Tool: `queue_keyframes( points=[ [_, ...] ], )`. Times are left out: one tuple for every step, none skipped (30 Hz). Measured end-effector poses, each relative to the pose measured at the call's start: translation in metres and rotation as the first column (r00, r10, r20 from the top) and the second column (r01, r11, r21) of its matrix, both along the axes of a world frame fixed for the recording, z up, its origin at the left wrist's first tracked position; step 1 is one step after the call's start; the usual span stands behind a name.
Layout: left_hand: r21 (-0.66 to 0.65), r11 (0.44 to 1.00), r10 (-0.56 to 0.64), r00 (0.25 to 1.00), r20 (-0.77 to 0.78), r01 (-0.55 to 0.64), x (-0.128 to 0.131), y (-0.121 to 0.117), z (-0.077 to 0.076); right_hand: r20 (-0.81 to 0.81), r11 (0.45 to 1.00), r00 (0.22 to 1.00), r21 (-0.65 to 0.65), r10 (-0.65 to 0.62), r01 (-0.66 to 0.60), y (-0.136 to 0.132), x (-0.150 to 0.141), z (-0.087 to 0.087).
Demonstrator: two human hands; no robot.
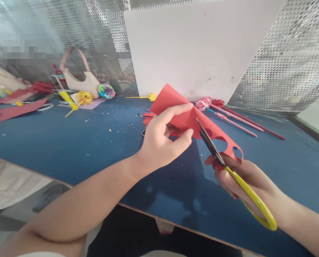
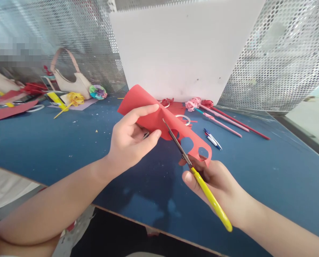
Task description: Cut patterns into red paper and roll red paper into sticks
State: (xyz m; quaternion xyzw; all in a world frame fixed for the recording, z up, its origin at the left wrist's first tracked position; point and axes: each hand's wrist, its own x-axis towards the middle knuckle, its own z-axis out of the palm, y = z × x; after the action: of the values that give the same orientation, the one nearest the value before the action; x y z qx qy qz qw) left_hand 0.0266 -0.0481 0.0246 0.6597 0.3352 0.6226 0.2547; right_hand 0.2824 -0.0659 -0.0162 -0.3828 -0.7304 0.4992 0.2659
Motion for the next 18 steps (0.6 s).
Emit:
queue_keyframes(
  points=[
    [-0.002, 1.000, -0.003, 1.000, 0.007, 0.003, 0.001, -0.001, 0.000, -0.016, 1.000, 1.000, 0.003, 0.004, -0.004, 0.000, 0.000, -0.001],
    [-0.005, 1.000, -0.006, 1.000, 0.011, 0.006, 0.002, -0.002, 0.000, -0.029, 1.000, 0.999, 0.002, 0.015, -0.015, 0.000, -0.001, -0.001],
    [-0.011, 1.000, -0.008, 1.000, 0.012, 0.009, 0.002, -0.002, 0.001, -0.041, 1.000, 0.999, 0.003, 0.025, -0.025, 0.000, -0.001, -0.002],
    [-0.017, 1.000, -0.011, 1.000, 0.009, 0.011, 0.003, -0.002, 0.001, -0.055, 0.999, 0.998, 0.005, 0.038, -0.038, 0.000, -0.001, -0.003],
    [-0.023, 1.000, -0.012, 1.000, 0.005, 0.012, 0.004, -0.003, 0.001, -0.066, 0.999, 0.997, 0.002, 0.051, -0.051, 0.000, -0.001, -0.004],
    [-0.029, 1.000, -0.013, 1.000, 0.001, 0.013, 0.004, -0.003, 0.001, -0.078, 0.998, 0.995, -0.001, 0.062, -0.062, 0.000, 0.000, -0.006],
    [-0.034, 0.999, -0.014, 1.000, -0.004, 0.014, 0.005, -0.003, 0.001, -0.091, 0.998, 0.993, -0.002, 0.069, -0.070, 0.000, 0.000, -0.007],
    [-0.037, 0.999, -0.015, 1.000, -0.007, 0.015, 0.005, -0.003, 0.000, -0.103, 0.997, 0.992, 0.002, 0.071, -0.071, 0.000, 0.001, -0.008],
    [-0.038, 0.999, -0.017, 1.000, -0.008, 0.017, 0.005, -0.003, 0.000, -0.113, 0.997, 0.991, 0.009, 0.071, -0.071, -0.001, 0.001, -0.010],
    [-0.040, 0.999, -0.020, 1.000, -0.008, 0.020, 0.006, -0.003, -0.001, -0.120, 0.998, 0.991, 0.012, 0.066, -0.065, -0.001, 0.001, -0.010],
    [-0.041, 0.999, -0.025, 1.000, -0.007, 0.024, 0.006, -0.003, -0.001, -0.127, 0.999, 0.990, 0.017, 0.053, -0.051, -0.002, 0.001, -0.011],
    [-0.036, 0.999, -0.028, 1.000, -0.002, 0.028, 0.006, -0.002, -0.002, -0.131, 0.999, 0.990, 0.015, 0.042, -0.041, -0.003, 0.001, -0.010],
    [-0.023, 0.999, -0.032, 0.999, 0.007, 0.032, 0.006, -0.002, -0.003, -0.129, 0.999, 0.991, 0.004, 0.035, -0.035, -0.004, 0.001, -0.010],
    [-0.002, 0.999, -0.037, 0.999, 0.019, 0.037, 0.006, -0.001, -0.004, -0.121, 0.999, 0.992, -0.010, 0.031, -0.032, -0.005, 0.000, -0.008],
    [0.021, 0.999, -0.042, 0.999, 0.033, 0.041, 0.006, 0.000, -0.005, -0.112, 0.999, 0.993, -0.017, 0.027, -0.029, -0.006, -0.001, -0.006],
    [0.044, 0.998, -0.047, 0.998, 0.049, 0.045, 0.005, 0.001, -0.006, -0.099, 0.999, 0.995, -0.018, 0.025, -0.027, -0.006, -0.001, -0.005],
    [0.060, 0.997, -0.051, 0.997, 0.066, 0.047, 0.005, 0.002, -0.007, -0.089, 1.000, 0.996, -0.015, 0.023, -0.025, -0.007, -0.002, -0.003],
    [0.064, 0.997, -0.051, 0.995, 0.082, 0.046, 0.004, 0.003, -0.008, -0.087, 1.000, 0.996, -0.011, 0.021, -0.022, -0.006, -0.002, -0.003]
  ],
)
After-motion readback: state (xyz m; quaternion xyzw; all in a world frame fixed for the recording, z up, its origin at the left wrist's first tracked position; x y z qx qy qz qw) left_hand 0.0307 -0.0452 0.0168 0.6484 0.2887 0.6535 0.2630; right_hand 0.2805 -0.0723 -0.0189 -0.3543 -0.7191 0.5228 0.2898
